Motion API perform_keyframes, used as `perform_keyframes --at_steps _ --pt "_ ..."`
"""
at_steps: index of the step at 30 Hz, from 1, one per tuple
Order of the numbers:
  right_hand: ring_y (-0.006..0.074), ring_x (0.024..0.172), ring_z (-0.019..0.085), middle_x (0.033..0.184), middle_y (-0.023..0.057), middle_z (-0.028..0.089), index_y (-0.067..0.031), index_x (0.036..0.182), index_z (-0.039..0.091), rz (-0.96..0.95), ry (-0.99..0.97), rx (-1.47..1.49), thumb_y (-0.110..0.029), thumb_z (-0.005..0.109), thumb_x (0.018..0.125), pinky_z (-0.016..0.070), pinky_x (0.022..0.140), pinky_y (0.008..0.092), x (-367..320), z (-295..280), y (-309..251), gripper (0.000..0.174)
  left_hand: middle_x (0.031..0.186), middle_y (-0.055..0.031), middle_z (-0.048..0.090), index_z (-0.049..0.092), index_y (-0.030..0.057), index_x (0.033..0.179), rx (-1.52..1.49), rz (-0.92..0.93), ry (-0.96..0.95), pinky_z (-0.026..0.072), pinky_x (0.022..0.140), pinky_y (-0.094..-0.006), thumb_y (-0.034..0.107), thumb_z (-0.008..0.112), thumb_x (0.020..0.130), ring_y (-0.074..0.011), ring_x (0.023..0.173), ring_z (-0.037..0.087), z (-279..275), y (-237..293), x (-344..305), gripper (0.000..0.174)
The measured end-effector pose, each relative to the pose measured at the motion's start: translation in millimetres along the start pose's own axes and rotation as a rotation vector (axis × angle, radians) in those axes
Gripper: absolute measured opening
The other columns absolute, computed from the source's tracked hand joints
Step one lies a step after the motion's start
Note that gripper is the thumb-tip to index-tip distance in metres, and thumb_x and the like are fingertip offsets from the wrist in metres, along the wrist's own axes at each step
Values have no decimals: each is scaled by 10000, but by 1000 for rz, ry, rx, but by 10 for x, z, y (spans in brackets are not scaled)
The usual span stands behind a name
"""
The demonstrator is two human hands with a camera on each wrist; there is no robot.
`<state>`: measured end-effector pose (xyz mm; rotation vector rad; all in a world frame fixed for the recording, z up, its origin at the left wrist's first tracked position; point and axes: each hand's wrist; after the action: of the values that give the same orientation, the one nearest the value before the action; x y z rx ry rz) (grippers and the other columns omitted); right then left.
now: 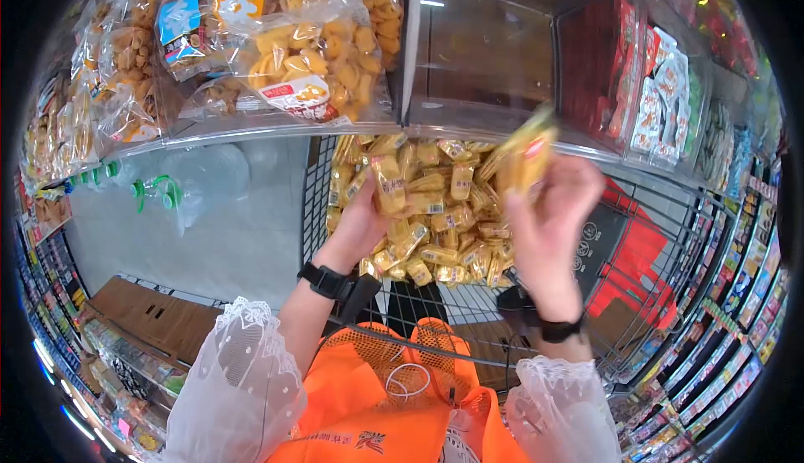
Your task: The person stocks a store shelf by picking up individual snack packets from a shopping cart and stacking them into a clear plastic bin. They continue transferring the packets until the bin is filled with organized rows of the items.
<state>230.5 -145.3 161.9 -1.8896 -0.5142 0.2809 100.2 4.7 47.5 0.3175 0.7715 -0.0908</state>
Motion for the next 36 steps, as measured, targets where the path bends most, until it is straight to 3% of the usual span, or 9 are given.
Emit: perform_keyframes --at_steps 2,5,6,7,9,20,25,31,36 --pt "229 1115 419 1163 128 336 22 1176 292 111 52 18 43 628 716 378 947 337 530 -114 -484 570 1191 -84 503 351 50 1295 49 14 -26 411 941 -372 342 346 966 -210 1078 500 -233 -24 2 439" --pt "264 845 625 963 225 601 111 988 559 -102 -222 -566 -262 691 698 486 741 320 1578 -147 -405 491 1224 -84 484 348 26 1296 43 47 -26 367 1012 -363 184 473 933 -216 1159 465 -121 80 -89 415" --pt "290 713 640 792 204 641 96 894 604 -19 -404 -573 -318 709 657 498 649 338 2007 -41 -84 488 1213 -71 486 359 29 1287 66 53 -42 374 992 -339 160 475 930 -187 1132 472 -98 68 -93 398" --pt "140 774 607 855 111 641 63 1010 590 132 -540 -840 -262 703 716 476 669 247 2266 164 -56 453 1203 -58 488 370 32 1279 88 62 -56 380 972 -314 136 478 926 -158 1105 479 -84 55 -98 383" --pt "186 572 580 685 107 607 48 788 645 433 -702 -785 -345 702 668 477 501 321 2569 498 401 415 1184 -34 496 406 38 1260 123 74 -68 385 935 -267 98 505 904 -114 1073 483 -38 40 -110 374" --pt "234 624 616 783 126 642 -14 840 654 34 -918 -796 -287 652 735 505 568 342 3134 918 1484 293 1175 -20 521 411 58 1261 22 97 -13 379 934 -275 152 525 907 -103 1049 503 -154 22 -34 384" --pt "265 659 634 842 134 661 -48 852 662 -109 -983 -747 -264 633 756 521 615 357 3177 881 1492 238 1283 -75 464 349 73 1312 -43 41 -30 362 985 -390 257 362 970 -217 1164 462 -55 48 -39 389" --pt "147 642 584 821 83 655 -30 898 658 384 -1031 -508 -236 647 716 447 528 341 2560 844 913 274 1309 -99 440 328 70 1331 -95 28 -30 361 983 -446 278 314 977 -269 1206 432 79 36 45 411" --pt "144 711 584 834 43 647 -58 953 647 -90 -1053 -788 -253 575 798 457 568 357 2602 976 1284 260 1286 -97 460 360 61 1299 -18 74 -60 378 969 -451 189 387 959 -260 1181 456 181 -3 18 364"
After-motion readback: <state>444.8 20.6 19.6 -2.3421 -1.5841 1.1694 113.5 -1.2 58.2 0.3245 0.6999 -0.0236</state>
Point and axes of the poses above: each hand's wrist, its own x-axis towards the middle knuckle, its own z-axis out of the palm, y = z × x
